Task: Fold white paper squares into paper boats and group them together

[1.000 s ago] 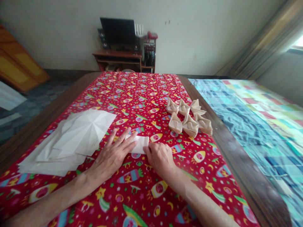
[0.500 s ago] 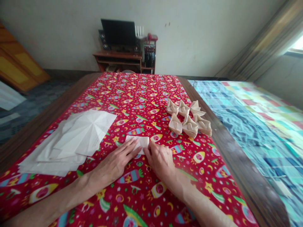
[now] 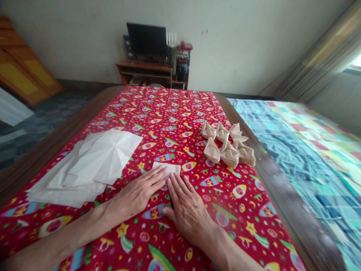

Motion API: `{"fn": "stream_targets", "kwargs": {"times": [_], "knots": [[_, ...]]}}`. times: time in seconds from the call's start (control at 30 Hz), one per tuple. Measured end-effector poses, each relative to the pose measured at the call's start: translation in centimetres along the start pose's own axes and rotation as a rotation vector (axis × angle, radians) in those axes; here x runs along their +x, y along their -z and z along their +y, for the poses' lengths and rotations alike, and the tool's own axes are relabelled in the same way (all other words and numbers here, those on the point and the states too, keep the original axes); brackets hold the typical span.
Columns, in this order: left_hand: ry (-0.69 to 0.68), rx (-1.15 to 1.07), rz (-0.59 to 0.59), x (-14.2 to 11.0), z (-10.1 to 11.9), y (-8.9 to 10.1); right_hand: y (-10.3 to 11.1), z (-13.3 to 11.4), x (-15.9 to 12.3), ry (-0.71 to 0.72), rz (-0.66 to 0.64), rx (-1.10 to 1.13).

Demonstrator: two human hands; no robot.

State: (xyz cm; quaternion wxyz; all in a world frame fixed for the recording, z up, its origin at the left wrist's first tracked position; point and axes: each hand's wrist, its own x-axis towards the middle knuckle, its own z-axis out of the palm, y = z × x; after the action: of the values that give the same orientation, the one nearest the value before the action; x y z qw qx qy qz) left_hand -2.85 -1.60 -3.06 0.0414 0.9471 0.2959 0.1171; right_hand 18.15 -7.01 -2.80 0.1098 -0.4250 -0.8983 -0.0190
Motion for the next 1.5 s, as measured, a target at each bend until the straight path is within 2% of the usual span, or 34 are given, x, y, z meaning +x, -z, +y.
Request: {"fn": "stream_targets", "kwargs": {"times": [0.17, 0.43, 0.6, 0.77, 0.83, 0.9, 0.97, 1.13, 1.2, 1.3, 1.4, 1.5], "knots": [[0.000, 0.019, -0.038, -1.4, -0.6, 0.4, 0.6, 0.6, -1.2, -0.021, -0.038, 0.014], [0.079, 0.067, -0.047, -3.7, -0.6, 1.9, 0.4, 0.7, -2.0, -0.054, 0.079, -0.039], [0.089, 0.100, 0.068, -4.3, -0.7, 1.6, 0.7, 0.4, -2.2, -0.118, 0.178, -0.011], [0.070, 0.040, 0.183, -3.3, -0.9, 1.8, 1.3, 1.4, -1.0, -0.290, 0.276, 0.195], [0.092, -0.002, 0.189, -2.6, -0.8, 2.2, 1.3, 2.2, 0.0, -0.388, 0.271, 0.259], [0.121, -0.030, 0.182, -2.2, -0.8, 2.3, 0.9, 3.0, 1.2, -0.467, 0.175, 0.298], [0.135, -0.043, 0.186, -2.0, -0.8, 2.3, 0.5, 3.6, 2.3, -0.521, 0.135, 0.301], [0.123, -0.038, 0.239, -2.1, -1.1, 1.8, -0.1, 3.2, 3.8, -0.623, 0.107, 0.381], [0.111, -0.025, 0.273, -2.1, -1.3, 1.9, 0.2, 2.9, 4.0, -0.614, 0.188, 0.468], [0.111, 0.003, 0.344, -1.9, -1.6, 2.9, 1.4, 3.0, 4.1, -0.502, 0.398, 0.493], [0.123, 0.039, 0.426, -1.4, -1.5, 4.2, 2.7, 3.4, 4.0, -0.349, 0.558, 0.349], [0.109, 0.088, 0.467, -1.0, -0.8, 5.1, 3.2, 3.2, 3.8, -0.190, 0.573, 0.111]]}}
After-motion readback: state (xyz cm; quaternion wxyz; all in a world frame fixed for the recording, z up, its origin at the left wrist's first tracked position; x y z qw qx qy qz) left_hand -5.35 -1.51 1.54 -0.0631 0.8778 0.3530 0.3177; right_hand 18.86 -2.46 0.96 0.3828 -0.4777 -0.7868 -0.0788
